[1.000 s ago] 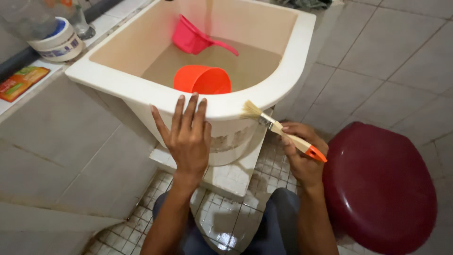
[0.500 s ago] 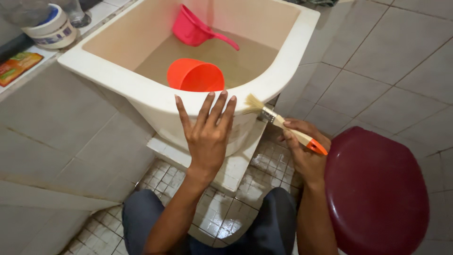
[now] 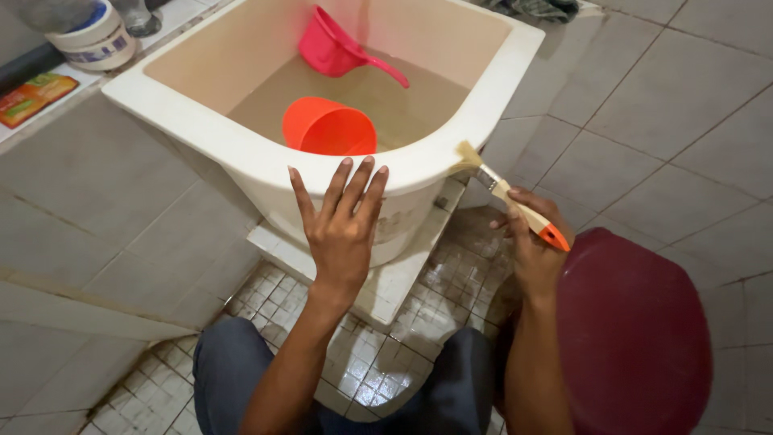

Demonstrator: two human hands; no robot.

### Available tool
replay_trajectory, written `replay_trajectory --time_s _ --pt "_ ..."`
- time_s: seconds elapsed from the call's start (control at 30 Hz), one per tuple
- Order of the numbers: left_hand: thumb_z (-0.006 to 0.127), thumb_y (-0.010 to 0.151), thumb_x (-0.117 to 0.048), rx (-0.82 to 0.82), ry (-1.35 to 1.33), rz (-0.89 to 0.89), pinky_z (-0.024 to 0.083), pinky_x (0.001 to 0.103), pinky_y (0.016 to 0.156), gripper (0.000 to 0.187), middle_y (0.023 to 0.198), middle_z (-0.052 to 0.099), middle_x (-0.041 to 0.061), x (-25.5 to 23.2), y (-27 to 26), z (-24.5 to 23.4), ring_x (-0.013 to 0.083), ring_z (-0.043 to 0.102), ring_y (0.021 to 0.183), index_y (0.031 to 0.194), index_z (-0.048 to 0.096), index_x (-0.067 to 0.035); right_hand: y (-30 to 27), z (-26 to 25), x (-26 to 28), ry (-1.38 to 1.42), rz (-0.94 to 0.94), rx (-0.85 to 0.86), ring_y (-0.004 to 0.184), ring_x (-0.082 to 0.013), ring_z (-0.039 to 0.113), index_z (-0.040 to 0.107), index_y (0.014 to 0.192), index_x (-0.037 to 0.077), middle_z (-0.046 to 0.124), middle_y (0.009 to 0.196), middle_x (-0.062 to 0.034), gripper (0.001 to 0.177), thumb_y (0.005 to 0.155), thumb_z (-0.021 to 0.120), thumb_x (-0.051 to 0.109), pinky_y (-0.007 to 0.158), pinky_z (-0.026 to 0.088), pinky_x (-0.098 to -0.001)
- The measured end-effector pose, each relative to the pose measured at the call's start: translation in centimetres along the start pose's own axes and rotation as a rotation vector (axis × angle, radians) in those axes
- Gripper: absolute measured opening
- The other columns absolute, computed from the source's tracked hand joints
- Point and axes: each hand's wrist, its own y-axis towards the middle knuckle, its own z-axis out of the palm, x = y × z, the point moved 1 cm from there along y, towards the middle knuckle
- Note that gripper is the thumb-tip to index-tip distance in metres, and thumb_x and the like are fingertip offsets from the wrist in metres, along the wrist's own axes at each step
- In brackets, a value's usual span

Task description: The person scrubs the exterior of a white utility sink with a brush, then rinses the brush under running water. They then wipe the sink's rim with a cloth.

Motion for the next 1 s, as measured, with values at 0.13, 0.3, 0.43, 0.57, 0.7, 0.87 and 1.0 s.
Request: replay_trajectory --time_s 0.13,0.3,0.43,0.57,0.7,0.87,1.0 --pt "0.079 0.090 -0.016 -0.009 0.007 0.003 0.015 0.068 0.127 0.045 0.138 0.069 -0.003 -0.1 0.1 0.1 0.0194 0.058 0.136 0.134 0.072 -0.022 0.5 -0.6 -0.1 0.011 0.017 -0.037 0.082 -0.0169 0.071 0.066 0.125 -0.001 0.069 0.128 -0.0156 0.018 0.107 0.063 0.001 0.070 0.057 -0.0256" --pt "0.080 0.089 -0.014 -0.013 -0.010 0.010 0.016 0.068 0.127 0.046 0.137 0.069 -0.003 -0.1 -0.1 0.0 0.0192 0.058 0.134 0.133 0.072 -0.021 0.7 -0.6 0.3 -0.025 -0.096 -0.086 0.087 -0.0153 0.070 0.065 0.127 -0.002 0.066 0.132 -0.0170 0.020 0.108 0.061 0.001 0.078 0.063 -0.0287" --pt "0.079 0.088 -0.013 -0.012 -0.003 0.002 0.017 0.068 0.126 0.047 0.137 0.069 -0.002 -0.4 0.3 0.0 0.0205 0.059 0.134 0.134 0.072 -0.020 1.1 0.4 0.9 -0.067 -0.137 -0.071 0.087 -0.0173 0.072 0.068 0.121 -0.003 0.068 0.128 -0.0187 0.018 0.104 0.063 -0.001 0.070 0.063 -0.0284" --pt "0.078 0.094 -0.015 -0.015 -0.001 0.014 0.018 0.068 0.127 0.042 0.137 0.069 -0.002 -0.2 -0.3 0.2 0.0213 0.058 0.134 0.135 0.071 -0.020 -1.2 0.7 1.2 -0.005 -0.103 0.009 0.087 -0.0189 0.071 0.068 0.121 -0.004 0.067 0.129 -0.0203 0.018 0.104 0.064 0.000 0.071 0.065 -0.0282" --pt "0.077 0.095 -0.016 -0.009 0.042 0.034 0.018 0.067 0.128 0.042 0.138 0.069 -0.002 0.0 0.0 0.3 0.0202 0.058 0.135 0.136 0.071 -0.021 -2.1 -0.7 0.9 0.107 -0.044 0.063 0.079 -0.0171 0.073 0.069 0.121 -0.001 0.071 0.124 -0.0173 0.019 0.104 0.065 0.005 0.064 0.058 -0.0251" --pt "0.077 0.090 -0.023 0.020 0.062 0.061 0.014 0.074 0.118 0.049 0.145 0.064 0.005 -0.6 0.3 0.4 0.0268 0.054 0.138 0.138 0.069 -0.019 -0.7 -2.6 -1.4 0.181 0.088 0.040 0.074 -0.0168 0.071 0.067 0.121 -0.001 0.071 0.123 -0.0159 0.019 0.107 0.062 0.010 0.062 0.055 -0.0255" --pt "0.077 0.097 -0.025 -0.014 0.022 0.148 0.014 0.073 0.121 0.046 0.151 0.060 0.003 -3.6 1.2 2.0 0.0266 0.052 0.143 0.142 0.069 -0.022 1.3 -2.9 -3.3 0.148 0.138 0.040 0.070 -0.0175 0.069 0.066 0.121 -0.002 0.072 0.113 -0.0145 0.021 0.107 0.062 0.013 0.060 0.053 -0.0268"
